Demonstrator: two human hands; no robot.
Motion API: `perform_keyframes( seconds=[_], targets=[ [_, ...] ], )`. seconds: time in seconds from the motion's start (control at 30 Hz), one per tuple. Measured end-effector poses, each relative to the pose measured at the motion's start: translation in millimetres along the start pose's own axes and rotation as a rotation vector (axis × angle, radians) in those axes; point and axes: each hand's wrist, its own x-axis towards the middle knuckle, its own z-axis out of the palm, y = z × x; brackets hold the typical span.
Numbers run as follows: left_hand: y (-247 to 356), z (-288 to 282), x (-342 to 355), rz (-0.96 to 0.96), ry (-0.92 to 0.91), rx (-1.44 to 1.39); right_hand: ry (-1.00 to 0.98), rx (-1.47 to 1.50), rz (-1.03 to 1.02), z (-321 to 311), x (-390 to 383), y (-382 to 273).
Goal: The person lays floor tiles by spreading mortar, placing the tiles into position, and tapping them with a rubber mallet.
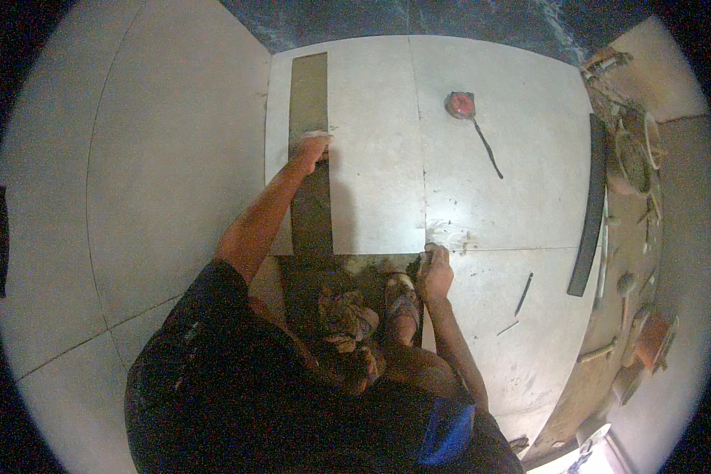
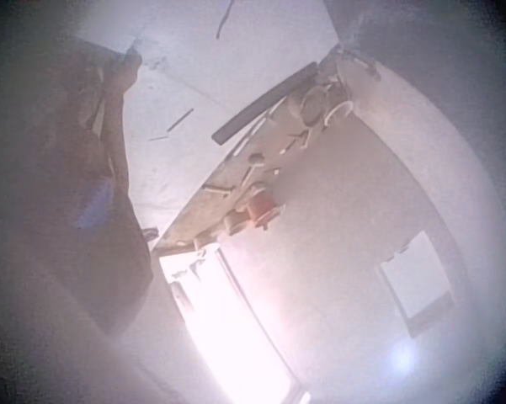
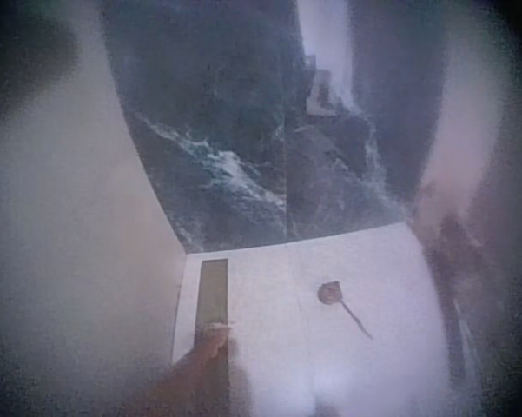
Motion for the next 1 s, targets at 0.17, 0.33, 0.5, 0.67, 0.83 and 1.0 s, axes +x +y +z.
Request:
perform_keyframes(
  seconds=[0.17, 0.33, 0.5, 0.67, 0.83, 1.0],
  targets=[
    [-11.4, -22.9, 25.4, -0.042, 0.030, 0.076, -0.044, -0.017, 0.019, 5.5, 3.4, -13.6],
    [-9.9, 10.9, 16.7, 0.029, 0.109, 0.236, -0.012, 0.004, -0.004, -1.1, 1.7, 3.5],
    [-17.0, 2.0, 19.8, -0.003, -0.024, 0.119, -0.011, 0.009, -0.020, -7.0, 2.6, -8.0],
    [-37.3, 15.9, 20.9, 0.200, -0.098, 0.195, 0.005, 0.030, -0.017, -9.6, 1.1, 5.5],
    [-34.5, -27.5, 49.4, -0.079, 0.044, 0.019, 0.053, 0.009, -0.138, 7.5, 7.1, -17.1],
    [-28.3, -4.5, 42.1, -0.188, -0.102, 0.077, -0.033, -0.043, -0.012, -2.8, 8.3, -7.8]
  ],
)
